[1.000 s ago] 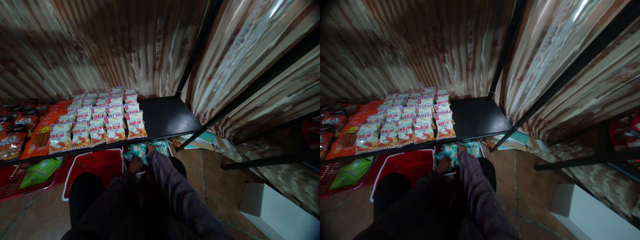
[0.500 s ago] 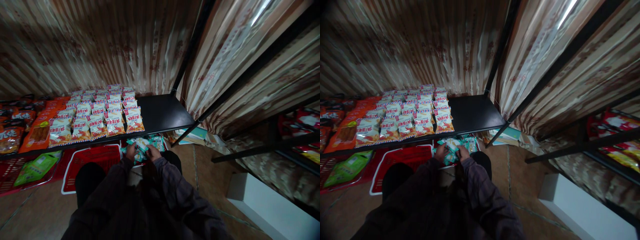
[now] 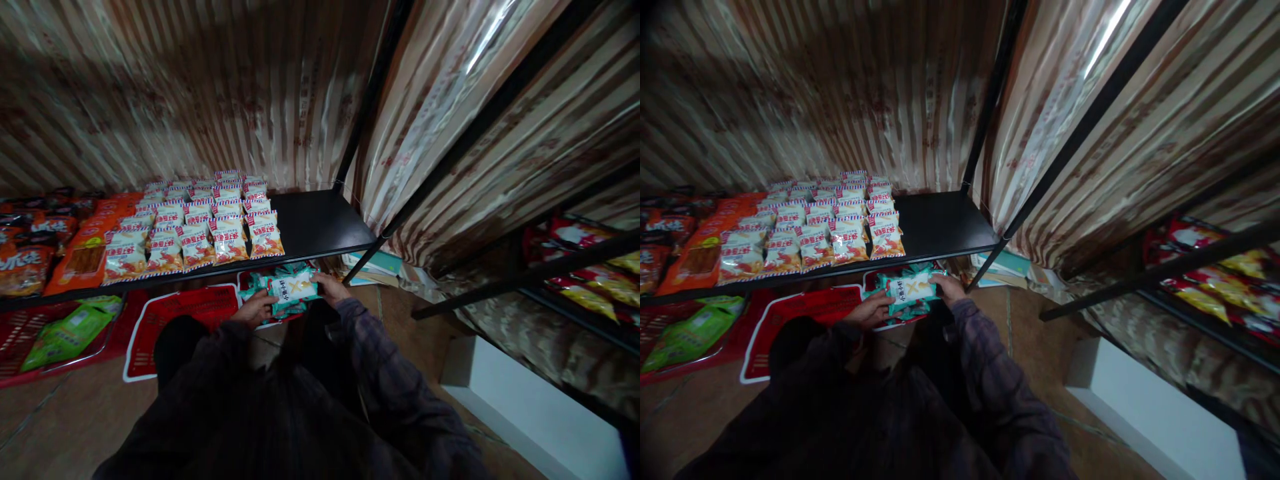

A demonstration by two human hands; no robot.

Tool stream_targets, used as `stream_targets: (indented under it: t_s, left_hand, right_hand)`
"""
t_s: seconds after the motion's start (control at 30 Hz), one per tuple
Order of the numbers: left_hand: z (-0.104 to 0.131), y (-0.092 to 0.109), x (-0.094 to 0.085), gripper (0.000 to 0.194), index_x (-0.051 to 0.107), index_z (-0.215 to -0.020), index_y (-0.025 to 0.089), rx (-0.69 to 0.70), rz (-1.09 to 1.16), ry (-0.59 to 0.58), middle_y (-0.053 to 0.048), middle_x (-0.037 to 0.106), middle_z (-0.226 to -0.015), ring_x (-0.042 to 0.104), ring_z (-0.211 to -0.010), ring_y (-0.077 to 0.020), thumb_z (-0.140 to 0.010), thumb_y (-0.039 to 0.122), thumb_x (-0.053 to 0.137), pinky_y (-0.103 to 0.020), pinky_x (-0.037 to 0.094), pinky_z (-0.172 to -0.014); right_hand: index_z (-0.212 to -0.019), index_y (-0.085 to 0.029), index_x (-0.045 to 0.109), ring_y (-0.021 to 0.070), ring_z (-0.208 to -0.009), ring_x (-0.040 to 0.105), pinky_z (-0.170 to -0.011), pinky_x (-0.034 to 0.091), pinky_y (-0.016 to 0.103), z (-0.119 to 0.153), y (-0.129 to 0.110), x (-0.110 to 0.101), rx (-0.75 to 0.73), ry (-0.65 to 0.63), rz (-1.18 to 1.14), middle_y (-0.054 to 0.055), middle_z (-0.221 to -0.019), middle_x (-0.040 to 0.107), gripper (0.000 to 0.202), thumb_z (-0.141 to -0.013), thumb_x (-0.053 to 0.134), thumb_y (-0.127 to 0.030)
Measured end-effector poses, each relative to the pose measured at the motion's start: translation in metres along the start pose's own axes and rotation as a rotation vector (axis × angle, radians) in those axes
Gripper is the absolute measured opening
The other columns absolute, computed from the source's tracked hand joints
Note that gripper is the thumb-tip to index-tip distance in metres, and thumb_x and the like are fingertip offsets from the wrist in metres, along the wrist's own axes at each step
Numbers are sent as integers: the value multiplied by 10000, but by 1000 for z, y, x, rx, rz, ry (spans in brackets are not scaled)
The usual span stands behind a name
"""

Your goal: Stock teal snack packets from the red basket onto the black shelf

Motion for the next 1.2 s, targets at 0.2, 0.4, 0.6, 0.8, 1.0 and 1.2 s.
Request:
stream_targets:
  t_s: [0.2, 0.4, 0.6, 0.8, 1.0, 1.2]
  left_hand:
    - [13, 24, 30, 299, 590, -998, 155, 164, 107, -17, -104, 672, -1074, 632, -1012, -247, -723, 213, 693, -413, 514, -881]
    - [27, 64, 31, 402, 623, -959, 155, 367, -72, 153, -76, 693, -958, 648, -899, -216, -643, 369, 751, -309, 524, -736]
    - [28, 105, 30, 496, 674, -899, 140, 490, -180, 247, -39, 689, -740, 615, -635, -144, -547, 475, 771, -236, 456, -562]
    - [32, 158, 47, 403, 709, -731, 127, 635, -287, 263, -33, 687, -667, 601, -643, -153, -457, 395, 832, -276, 464, -650]
    - [30, 192, 82, 381, 696, -661, 129, 611, -518, 139, -16, 658, -609, 561, -581, -133, -422, 389, 840, -270, 436, -610]
    - [49, 208, 119, 322, 714, -738, 139, 732, -888, -67, -2, 657, -664, 555, -624, -129, -583, 421, 730, -239, 413, -594]
  right_hand:
    - [-630, -173, 642, 138, -557, 573, -541, 435, 249, 4, -36, 8, -52, -86, -62, -6, -612, 667, 158, -490, 706, -203]
    - [-682, -184, 645, 122, -593, 571, -544, 414, 227, 16, -42, 10, -91, -89, -129, -34, -641, 661, 236, -480, 760, -226]
    - [-688, -195, 602, 82, -553, 538, -527, 415, 201, 38, -23, 24, -84, -52, -234, -72, -620, 610, 306, -471, 817, -216]
    - [-762, -215, 610, 67, -571, 545, -585, 476, 197, 69, -6, 59, -194, -61, -455, -77, -653, 604, 335, -524, 842, -252]
    - [-829, -236, 644, 98, -646, 598, -643, 492, 222, 80, -13, 77, -252, -165, -421, -51, -704, 640, 317, -576, 831, -272]
    - [-1091, -297, 632, 181, -1037, 594, -918, 443, 325, 84, -74, 62, -293, -424, -288, 17, -1128, 656, 543, -580, 815, -297]
Point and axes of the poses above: each hand's wrist, its own z-axis away from the middle knuckle, its own x-axis out of the palm, y = z × x, the point moved 9 cm from there along -z, towards the middle knuckle
